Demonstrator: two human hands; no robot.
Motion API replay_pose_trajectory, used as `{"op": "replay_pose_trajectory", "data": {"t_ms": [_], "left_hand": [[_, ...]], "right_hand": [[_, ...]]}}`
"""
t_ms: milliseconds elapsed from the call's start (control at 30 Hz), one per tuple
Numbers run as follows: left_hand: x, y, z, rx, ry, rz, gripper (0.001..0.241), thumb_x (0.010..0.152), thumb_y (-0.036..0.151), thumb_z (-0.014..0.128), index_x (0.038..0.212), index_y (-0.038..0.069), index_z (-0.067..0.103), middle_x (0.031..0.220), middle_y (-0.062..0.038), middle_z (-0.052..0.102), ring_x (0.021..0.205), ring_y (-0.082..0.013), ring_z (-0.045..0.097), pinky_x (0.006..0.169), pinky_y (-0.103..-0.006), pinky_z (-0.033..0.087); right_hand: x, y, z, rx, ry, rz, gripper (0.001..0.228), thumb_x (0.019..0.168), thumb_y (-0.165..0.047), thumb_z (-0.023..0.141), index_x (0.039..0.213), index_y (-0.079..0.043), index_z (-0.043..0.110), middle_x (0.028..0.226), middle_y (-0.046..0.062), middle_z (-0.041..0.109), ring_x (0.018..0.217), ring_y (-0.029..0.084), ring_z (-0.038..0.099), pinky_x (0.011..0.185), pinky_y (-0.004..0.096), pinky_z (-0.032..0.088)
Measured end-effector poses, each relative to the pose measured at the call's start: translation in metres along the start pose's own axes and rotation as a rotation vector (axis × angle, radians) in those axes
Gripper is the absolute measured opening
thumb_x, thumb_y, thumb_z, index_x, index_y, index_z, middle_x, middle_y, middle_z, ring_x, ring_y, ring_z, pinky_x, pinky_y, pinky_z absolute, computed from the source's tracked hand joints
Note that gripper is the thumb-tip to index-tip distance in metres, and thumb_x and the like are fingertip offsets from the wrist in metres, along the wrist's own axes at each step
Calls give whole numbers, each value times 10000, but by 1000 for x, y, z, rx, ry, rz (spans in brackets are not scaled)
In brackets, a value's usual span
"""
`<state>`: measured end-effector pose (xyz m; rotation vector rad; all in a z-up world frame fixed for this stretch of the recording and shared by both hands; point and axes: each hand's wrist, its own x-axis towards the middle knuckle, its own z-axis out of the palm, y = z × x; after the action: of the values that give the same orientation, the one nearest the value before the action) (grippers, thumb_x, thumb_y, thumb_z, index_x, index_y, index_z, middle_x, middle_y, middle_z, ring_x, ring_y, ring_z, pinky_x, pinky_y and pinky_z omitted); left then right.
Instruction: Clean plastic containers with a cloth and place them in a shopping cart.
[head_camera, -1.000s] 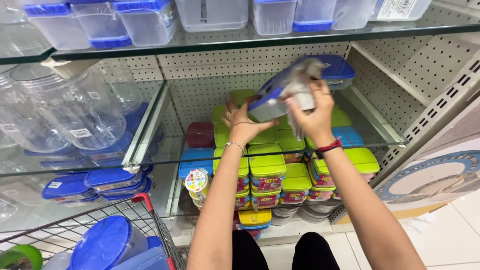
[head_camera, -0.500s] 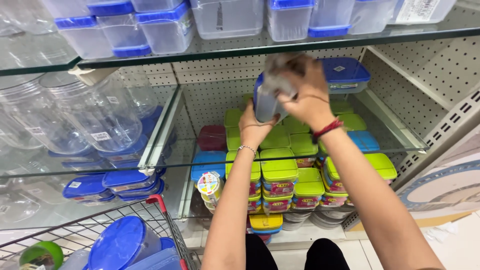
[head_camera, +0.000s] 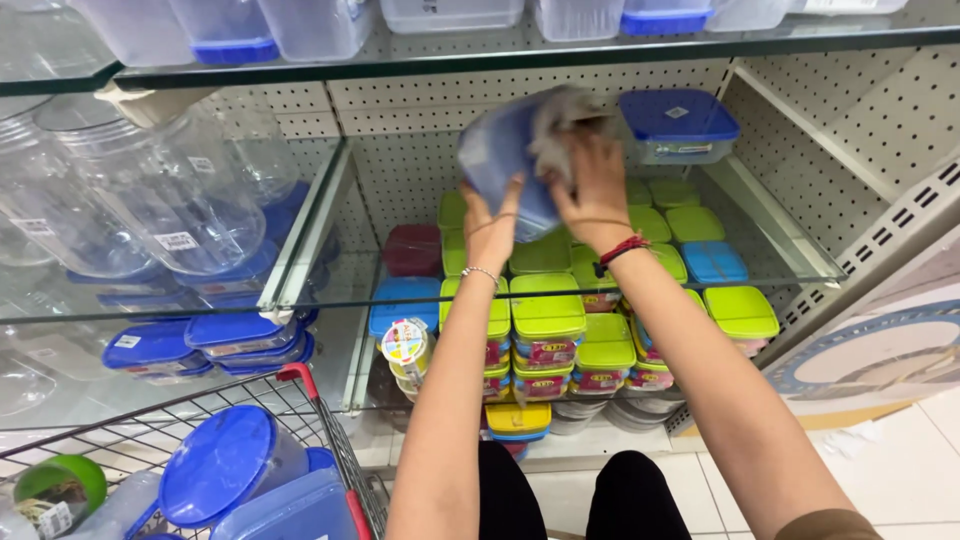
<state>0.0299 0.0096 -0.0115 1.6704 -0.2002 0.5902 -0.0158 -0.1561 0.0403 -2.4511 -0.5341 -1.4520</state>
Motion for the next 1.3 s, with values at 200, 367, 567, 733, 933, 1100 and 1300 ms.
{"op": "replay_pose_trajectory", "data": {"t_ms": [200, 367, 567, 733, 933, 1100, 1300], "left_hand": [[4, -11, 8, 87, 8, -123, 772, 890, 517, 649, 1364, -58, 449, 1117, -319, 715, 1079, -449, 701, 925, -447, 536], [2, 9, -3, 97, -56, -173, 914, 861, 610, 634, 1402, -96, 423, 1185, -324, 689, 1134, -440, 677, 982, -425, 509], [0, 15, -7, 109, -97, -224, 1079, 834, 686, 616, 1478, -126, 317, 1328, -340, 605, 1269, -430, 593, 1093, -389, 427], [1, 20, -10, 44, -77, -223, 1067, 836, 683, 610, 1500, -100, 322, 1359, -335, 588, 1291, -429, 584, 1112, -379, 415], [10, -5, -8, -20, 3, -348, 1058, 884, 698, 576, 1587, -5, 215, 1580, -320, 329, 1458, -431, 353, 1198, -414, 266], [12, -43, 9, -121, 74, 67, 1159, 1043, 587, 681, 1602, -80, -85, 1682, -350, 95, 1563, -434, 182, 1263, -463, 169], [-11, 47, 16, 108, 24, 523, 827, 891, 384, 857, 1514, 94, 397, 1442, -163, 506, 1378, -336, 513, 1177, -424, 454]], "right_hand": [[0, -19, -14, 164, -154, -116, 555, 837, -323, 728, 1368, -187, 638, 1293, 83, 622, 1189, 334, 509, 1029, 490, 416], [-3, 4, 3, 51, -75, 9, 521, 871, -337, 746, 1376, -229, 674, 1320, 80, 644, 1197, 355, 542, 1024, 503, 430], [-13, 44, 19, 384, 59, 445, 557, 962, -420, 670, 1450, -162, 594, 1355, 187, 653, 1185, 391, 671, 1012, 437, 532], [-26, 81, 28, 299, 73, 838, 609, 859, -546, 744, 1247, -78, 715, 1113, 220, 756, 1041, 342, 756, 898, 383, 573], [-36, 104, 61, 181, -169, 1111, 636, 1004, -654, 477, 1215, -129, 769, 1261, 193, 710, 1285, 406, 579, 1202, 644, 210], [-18, 56, 29, -16, -339, 786, 611, 791, -447, 698, 1365, -260, 603, 1558, 17, 451, 1474, 318, 274, 1170, 644, 56], [-32, 73, -4, 862, 592, 488, 724, 1146, -357, 579, 1730, -198, 183, 1606, 101, 472, 1301, 259, 572, 1171, 408, 442]]}}
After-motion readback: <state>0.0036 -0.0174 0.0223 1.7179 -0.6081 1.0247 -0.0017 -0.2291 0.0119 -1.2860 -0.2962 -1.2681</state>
